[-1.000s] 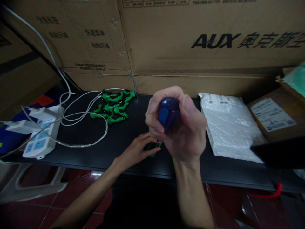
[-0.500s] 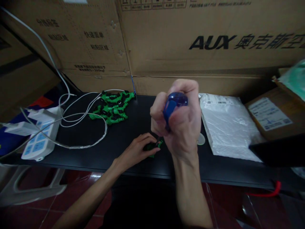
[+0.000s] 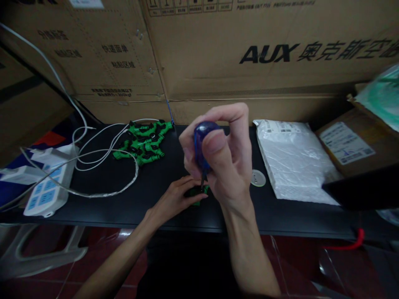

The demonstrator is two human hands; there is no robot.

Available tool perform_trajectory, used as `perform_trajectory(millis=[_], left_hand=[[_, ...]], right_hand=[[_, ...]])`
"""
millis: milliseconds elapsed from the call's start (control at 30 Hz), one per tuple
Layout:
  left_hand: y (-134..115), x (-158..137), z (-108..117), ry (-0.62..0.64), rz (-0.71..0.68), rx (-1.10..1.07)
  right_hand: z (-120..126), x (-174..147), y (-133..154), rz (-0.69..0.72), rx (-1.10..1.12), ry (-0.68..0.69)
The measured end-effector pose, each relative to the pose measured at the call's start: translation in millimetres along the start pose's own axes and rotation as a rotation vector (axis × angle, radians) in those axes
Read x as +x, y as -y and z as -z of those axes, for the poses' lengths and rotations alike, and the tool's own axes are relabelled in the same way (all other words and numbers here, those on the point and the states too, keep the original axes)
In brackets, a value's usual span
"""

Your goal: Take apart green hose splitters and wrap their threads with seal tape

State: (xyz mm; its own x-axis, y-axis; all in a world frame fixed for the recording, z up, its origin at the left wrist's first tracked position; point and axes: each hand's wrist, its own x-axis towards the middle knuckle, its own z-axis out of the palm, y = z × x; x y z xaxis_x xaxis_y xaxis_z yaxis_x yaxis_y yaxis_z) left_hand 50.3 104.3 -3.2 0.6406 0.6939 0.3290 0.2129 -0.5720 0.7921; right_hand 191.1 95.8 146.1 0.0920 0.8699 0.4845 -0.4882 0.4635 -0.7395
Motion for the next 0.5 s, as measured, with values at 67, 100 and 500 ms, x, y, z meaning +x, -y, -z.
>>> perform_trajectory(millis=[67,100,500], left_hand=[[-2,0,0,0.025,0.023,-0.053],[-2,-1,1,0.038,0.035,-0.08],[-6,0,3,0.061,0.06,-0.199]], right_hand=[[0,1,1,-0.037,-0.031,0.005],[-1,1,1,-0.057,-0.049,0.005],[3,4,-10,0.057,-0.033,0.138]])
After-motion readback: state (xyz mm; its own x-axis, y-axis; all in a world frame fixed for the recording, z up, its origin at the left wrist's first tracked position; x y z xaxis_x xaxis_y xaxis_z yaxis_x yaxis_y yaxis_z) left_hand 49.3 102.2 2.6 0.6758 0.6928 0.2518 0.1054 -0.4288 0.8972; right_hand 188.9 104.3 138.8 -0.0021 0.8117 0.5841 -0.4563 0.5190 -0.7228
